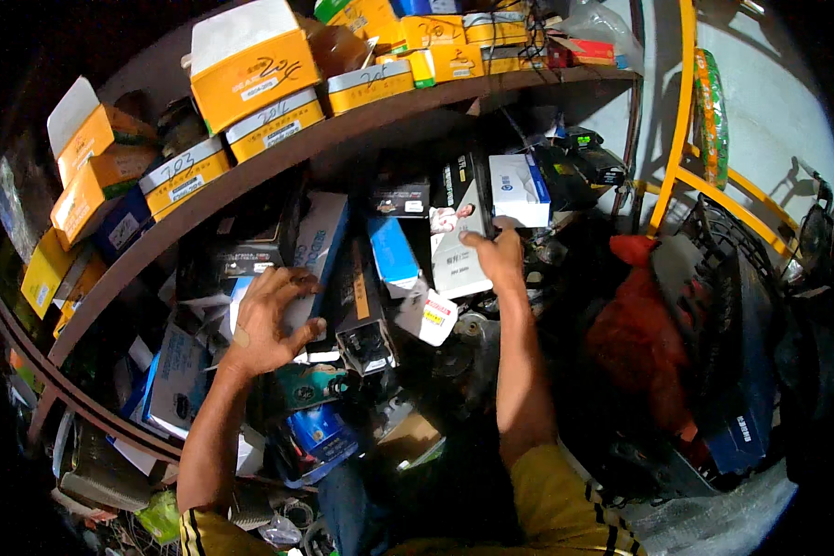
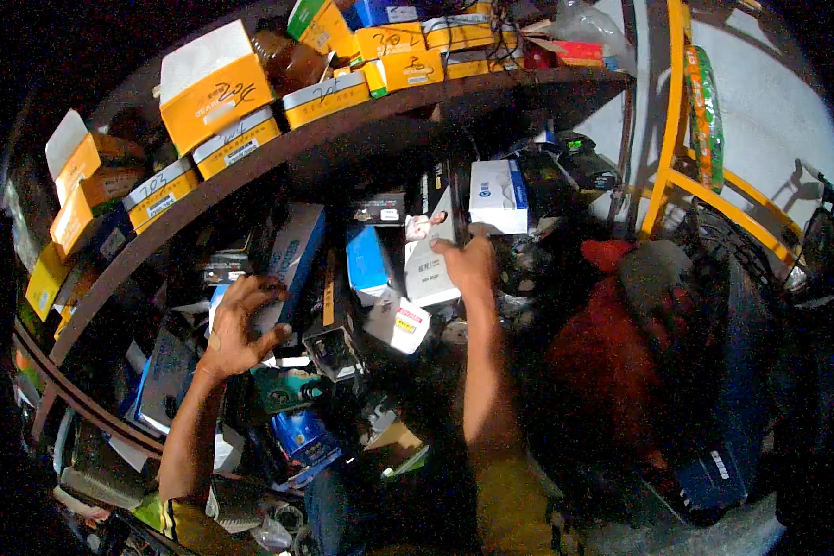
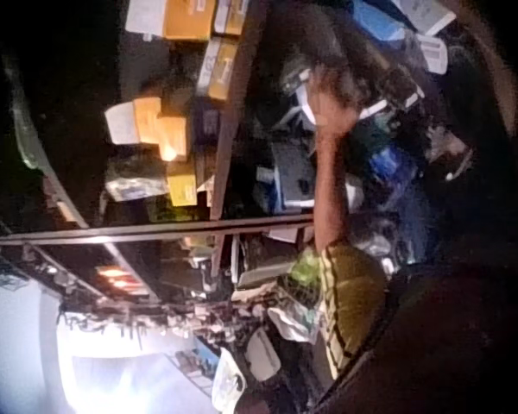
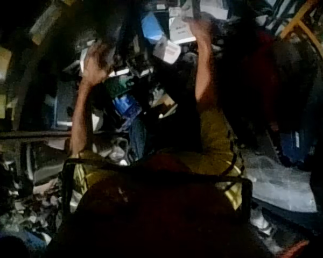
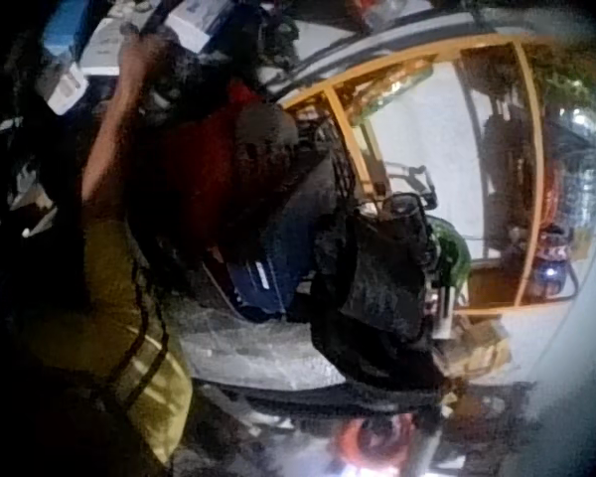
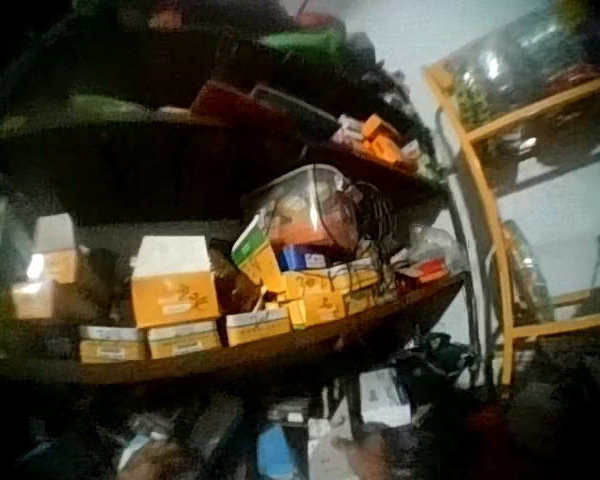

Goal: The person rummages through a cluttered shelf filled with various small boxes and electronic components. They pick up, inspect, and move several boxes around, seemingly searching for a specific item or attempting to organize the shelf.

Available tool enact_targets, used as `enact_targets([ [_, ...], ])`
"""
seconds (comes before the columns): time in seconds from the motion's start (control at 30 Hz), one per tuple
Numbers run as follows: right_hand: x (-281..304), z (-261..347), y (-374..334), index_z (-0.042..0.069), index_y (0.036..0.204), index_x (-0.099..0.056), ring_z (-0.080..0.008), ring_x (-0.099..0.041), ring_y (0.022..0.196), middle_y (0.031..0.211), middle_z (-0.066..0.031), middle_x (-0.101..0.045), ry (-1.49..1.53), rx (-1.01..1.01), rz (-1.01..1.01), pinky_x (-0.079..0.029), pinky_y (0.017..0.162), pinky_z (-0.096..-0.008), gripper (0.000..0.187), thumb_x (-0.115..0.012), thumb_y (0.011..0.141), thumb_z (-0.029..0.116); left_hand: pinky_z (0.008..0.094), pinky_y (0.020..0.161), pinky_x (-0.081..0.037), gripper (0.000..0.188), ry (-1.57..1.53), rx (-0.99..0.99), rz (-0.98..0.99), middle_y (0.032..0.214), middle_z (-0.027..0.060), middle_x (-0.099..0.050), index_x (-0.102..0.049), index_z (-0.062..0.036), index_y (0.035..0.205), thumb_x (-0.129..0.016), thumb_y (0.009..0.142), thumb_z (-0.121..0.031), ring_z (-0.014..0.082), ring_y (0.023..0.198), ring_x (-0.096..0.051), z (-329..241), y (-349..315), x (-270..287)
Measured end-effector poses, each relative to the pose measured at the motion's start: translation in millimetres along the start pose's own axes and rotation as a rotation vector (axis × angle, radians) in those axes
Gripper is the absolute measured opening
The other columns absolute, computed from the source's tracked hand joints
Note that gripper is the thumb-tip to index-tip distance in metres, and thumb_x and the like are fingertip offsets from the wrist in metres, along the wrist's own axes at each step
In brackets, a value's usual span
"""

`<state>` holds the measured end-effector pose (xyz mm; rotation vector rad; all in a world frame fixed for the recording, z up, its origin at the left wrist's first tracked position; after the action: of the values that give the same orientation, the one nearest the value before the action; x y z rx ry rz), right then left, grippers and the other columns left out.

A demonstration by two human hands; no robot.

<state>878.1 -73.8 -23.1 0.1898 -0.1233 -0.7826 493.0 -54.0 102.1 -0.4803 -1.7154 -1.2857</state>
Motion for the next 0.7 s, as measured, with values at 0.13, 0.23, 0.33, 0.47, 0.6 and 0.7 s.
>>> enact_targets([
  [0.13,9.7,9.1,-68.1,-0.007,0.144,-0.050,-0.0402,-0.064,0.119,0.130,-0.0280,-0.061,-0.083,0.246,-0.216,-0.051,0.101,-0.0456,0.082,-0.089,0.076,0.017,0.0465,0.099,-0.047,0.046,-0.003,-0.041,-0.010,0.122,0.0170,-0.068,-0.073,-0.0018,0.109,-0.079,0.073,-0.030,0.0393,0.114,-0.061,1.3,-1.0,-1.7],
  [0.23,18.4,-9.2,-126.0,-0.003,0.154,-0.040,-0.0328,-0.061,0.125,0.139,-0.0225,-0.058,0.146,0.272,-0.176,-0.050,0.106,-0.0430,0.081,-0.083,0.086,0.009,0.0474,0.100,-0.047,0.047,0.005,-0.020,-0.001,0.121,0.0172,-0.068,-0.073,-0.0013,0.109,-0.079,0.072,-0.030,0.0392,0.113,-0.062,-4.9,-0.8,3.7],
  [0.33,30.8,-13.1,-182.6,0.001,0.154,-0.046,-0.0253,-0.056,0.129,0.142,-0.0154,-0.059,0.468,0.030,-0.102,-0.044,0.109,-0.0380,0.069,-0.072,0.091,0.007,0.0475,0.100,-0.047,0.048,-0.015,-0.015,0.007,0.123,0.0169,-0.067,-0.074,-0.0016,0.110,-0.079,0.071,-0.030,0.0384,0.114,-0.061,-2.9,-0.4,2.5],
  [0.47,39.4,-50.5,-197.1,0.003,0.160,-0.035,-0.0302,-0.058,0.129,0.147,-0.0200,-0.054,0.592,-0.045,-0.242,-0.047,0.109,-0.0409,0.075,-0.069,0.095,0.016,0.0462,0.099,-0.048,0.050,0.006,-0.006,0.008,0.124,0.0174,-0.067,-0.076,-0.0012,0.111,-0.080,0.071,-0.030,0.0380,0.113,-0.061,-0.8,-1.8,-0.4],
  [0.6,42.2,-32.3,-186.9,0.007,0.164,-0.026,-0.0339,-0.057,0.134,0.154,-0.0197,-0.047,0.853,-0.104,-0.406,-0.051,0.108,-0.0453,0.080,-0.067,0.098,0.024,0.0455,0.099,-0.048,0.050,0.035,-0.018,0.018,0.127,0.0179,-0.067,-0.076,-0.0001,0.112,-0.079,0.073,-0.032,0.0377,0.113,-0.061,-0.6,-2.6,2.9],
  [0.7,48.0,-9.6,-174.0,0.007,0.165,-0.024,-0.0354,-0.058,0.133,0.155,-0.0201,-0.047,0.924,-0.129,-0.469,-0.054,0.106,-0.0459,0.080,-0.067,0.100,0.027,0.0453,0.099,-0.048,0.051,0.036,-0.023,0.018,0.127,0.0169,-0.067,-0.076,-0.0013,0.113,-0.079,0.073,-0.032,0.0370,0.113,-0.060,-1.1,-0.6,1.5],
])
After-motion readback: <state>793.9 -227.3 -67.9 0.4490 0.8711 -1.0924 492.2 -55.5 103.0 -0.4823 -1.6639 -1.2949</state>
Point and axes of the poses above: each hand's wrist, its own y-axis towards the middle knuckle, its own x-axis out of the back of the hand, z = x × y, the point moved 3 cm from there along y, towards the middle knuckle
